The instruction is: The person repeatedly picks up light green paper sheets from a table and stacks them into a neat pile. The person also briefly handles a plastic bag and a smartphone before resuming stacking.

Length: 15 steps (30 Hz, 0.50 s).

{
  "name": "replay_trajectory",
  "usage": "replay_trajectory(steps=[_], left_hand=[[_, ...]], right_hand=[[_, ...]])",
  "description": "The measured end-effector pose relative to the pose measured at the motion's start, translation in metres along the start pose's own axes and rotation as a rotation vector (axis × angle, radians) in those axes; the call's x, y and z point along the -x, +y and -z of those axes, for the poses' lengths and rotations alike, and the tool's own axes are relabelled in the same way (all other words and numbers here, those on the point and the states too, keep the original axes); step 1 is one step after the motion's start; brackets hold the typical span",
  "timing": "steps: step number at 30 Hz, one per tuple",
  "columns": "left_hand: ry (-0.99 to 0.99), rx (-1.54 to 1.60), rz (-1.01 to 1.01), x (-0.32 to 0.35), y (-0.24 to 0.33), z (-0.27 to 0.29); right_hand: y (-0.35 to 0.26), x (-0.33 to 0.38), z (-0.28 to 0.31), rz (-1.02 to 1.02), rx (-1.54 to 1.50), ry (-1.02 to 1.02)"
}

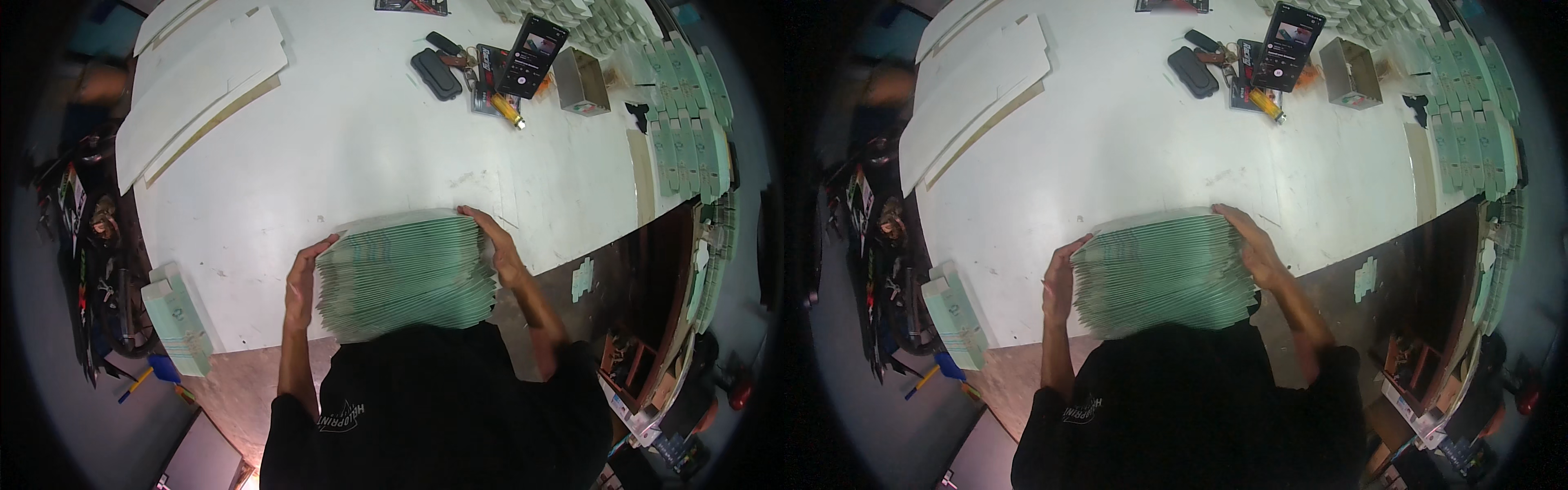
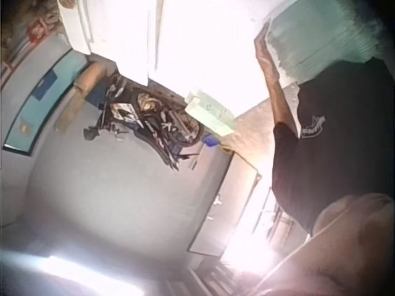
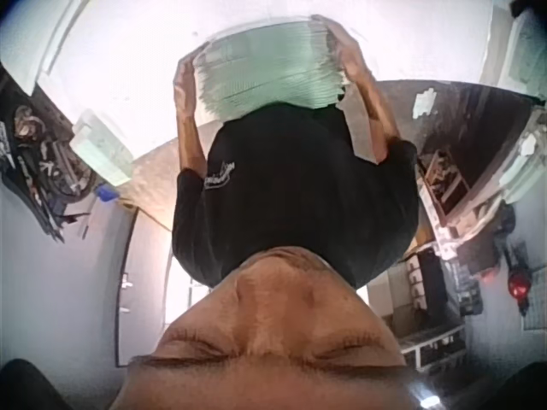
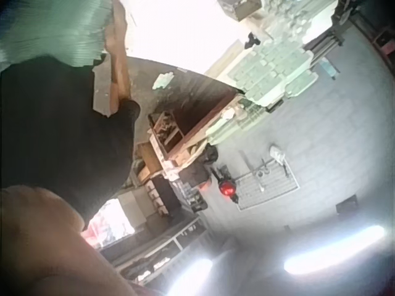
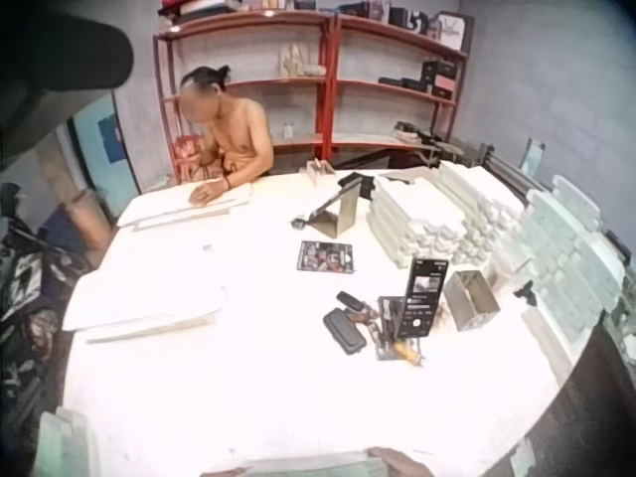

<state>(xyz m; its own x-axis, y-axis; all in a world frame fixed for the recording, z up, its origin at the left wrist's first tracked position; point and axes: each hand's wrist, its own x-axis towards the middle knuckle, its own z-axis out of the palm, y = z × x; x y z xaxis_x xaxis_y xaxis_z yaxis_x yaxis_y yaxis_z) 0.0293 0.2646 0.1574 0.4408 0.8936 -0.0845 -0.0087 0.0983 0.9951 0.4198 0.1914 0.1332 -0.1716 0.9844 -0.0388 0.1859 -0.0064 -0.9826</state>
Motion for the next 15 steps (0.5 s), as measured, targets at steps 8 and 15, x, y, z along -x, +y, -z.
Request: replay_trajectory(steps=[8, 15], left_hand=[[0.175, -0.148, 0.053, -0.017, 0.013, -0.023], [0.209, -0.205, 0.337, 0.03, 0.018, -0.035]], right_hand=[[-0.027, -0.012, -0.021, 0.066, 0.089, 0.086], [-0.01, 0.035, -0.021, 0.0, -0.042, 0.021]])
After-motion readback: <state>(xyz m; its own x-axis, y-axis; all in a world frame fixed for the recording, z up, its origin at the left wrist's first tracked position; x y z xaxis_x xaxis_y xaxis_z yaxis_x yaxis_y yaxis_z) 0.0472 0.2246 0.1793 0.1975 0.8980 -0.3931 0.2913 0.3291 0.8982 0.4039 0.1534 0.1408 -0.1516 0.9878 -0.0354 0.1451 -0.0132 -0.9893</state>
